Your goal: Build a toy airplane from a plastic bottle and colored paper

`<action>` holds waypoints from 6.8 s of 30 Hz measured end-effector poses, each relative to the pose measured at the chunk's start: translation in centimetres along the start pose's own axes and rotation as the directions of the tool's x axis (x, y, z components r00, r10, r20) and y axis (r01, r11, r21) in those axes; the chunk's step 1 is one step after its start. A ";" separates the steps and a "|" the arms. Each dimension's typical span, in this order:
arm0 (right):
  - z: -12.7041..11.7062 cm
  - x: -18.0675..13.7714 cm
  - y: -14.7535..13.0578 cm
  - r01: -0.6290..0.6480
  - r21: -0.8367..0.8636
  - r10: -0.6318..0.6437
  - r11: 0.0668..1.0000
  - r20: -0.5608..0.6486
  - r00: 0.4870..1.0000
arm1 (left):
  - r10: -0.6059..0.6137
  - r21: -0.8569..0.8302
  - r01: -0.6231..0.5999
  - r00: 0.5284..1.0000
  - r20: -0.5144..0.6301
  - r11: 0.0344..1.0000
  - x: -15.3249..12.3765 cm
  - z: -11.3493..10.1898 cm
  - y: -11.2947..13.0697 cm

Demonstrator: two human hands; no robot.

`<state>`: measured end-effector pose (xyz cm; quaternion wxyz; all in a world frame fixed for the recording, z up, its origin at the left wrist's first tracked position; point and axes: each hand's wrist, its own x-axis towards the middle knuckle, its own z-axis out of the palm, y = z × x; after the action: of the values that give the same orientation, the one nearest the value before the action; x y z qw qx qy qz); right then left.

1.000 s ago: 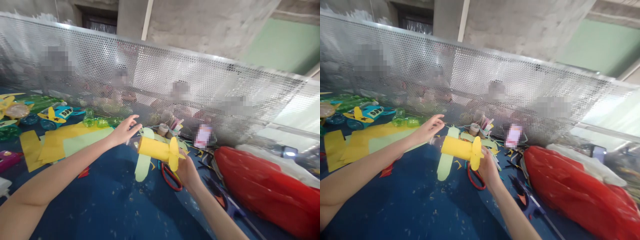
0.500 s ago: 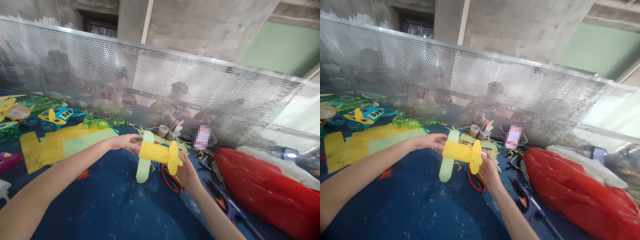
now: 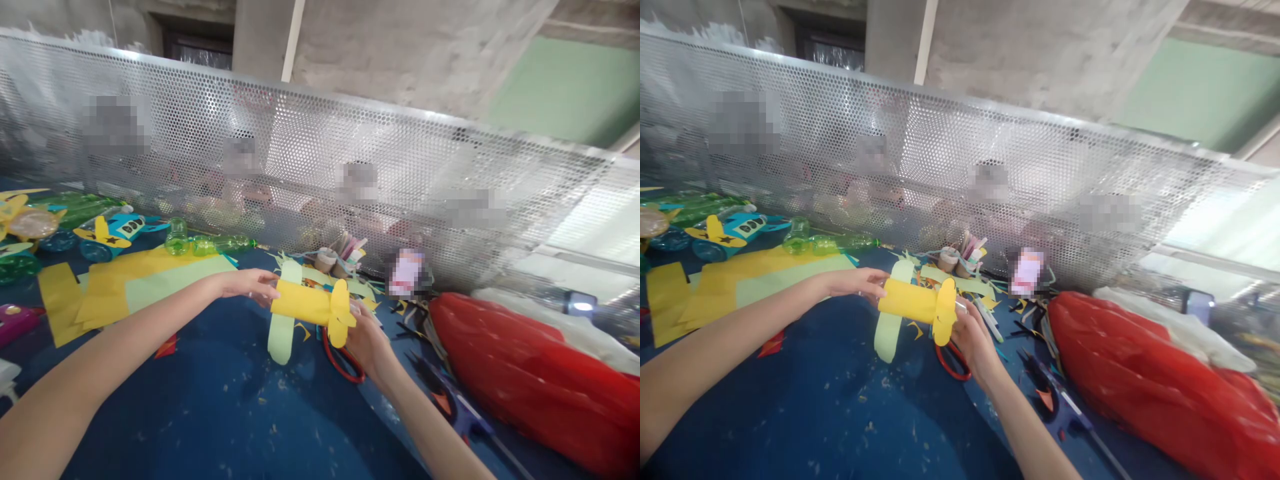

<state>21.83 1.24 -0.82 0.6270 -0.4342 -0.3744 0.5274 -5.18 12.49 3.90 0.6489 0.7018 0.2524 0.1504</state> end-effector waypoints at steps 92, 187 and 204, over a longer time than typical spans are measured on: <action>1.5 8.0 -0.7 0.260 -0.881 -0.121 -0.395 0.330 0.936 | 0.701 0.942 -0.321 0.693 0.166 0.094 0.3 10.8 -4.7; 5.5 -6.9 2.6 0.748 -0.595 -0.134 0.294 0.750 0.648 | 0.000 -0.555 -0.241 0.917 -0.399 0.796 2.8 7.8 -5.0; 4.9 -6.9 2.1 0.586 -0.728 -0.239 0.357 0.535 0.810 | -0.001 -0.550 -0.248 0.911 -0.413 0.797 2.7 8.1 -4.6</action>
<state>15.47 -4.71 -1.25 0.3563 -0.4810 -0.7870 0.1492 0.72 7.35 -1.85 0.7592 0.4349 0.2702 0.4018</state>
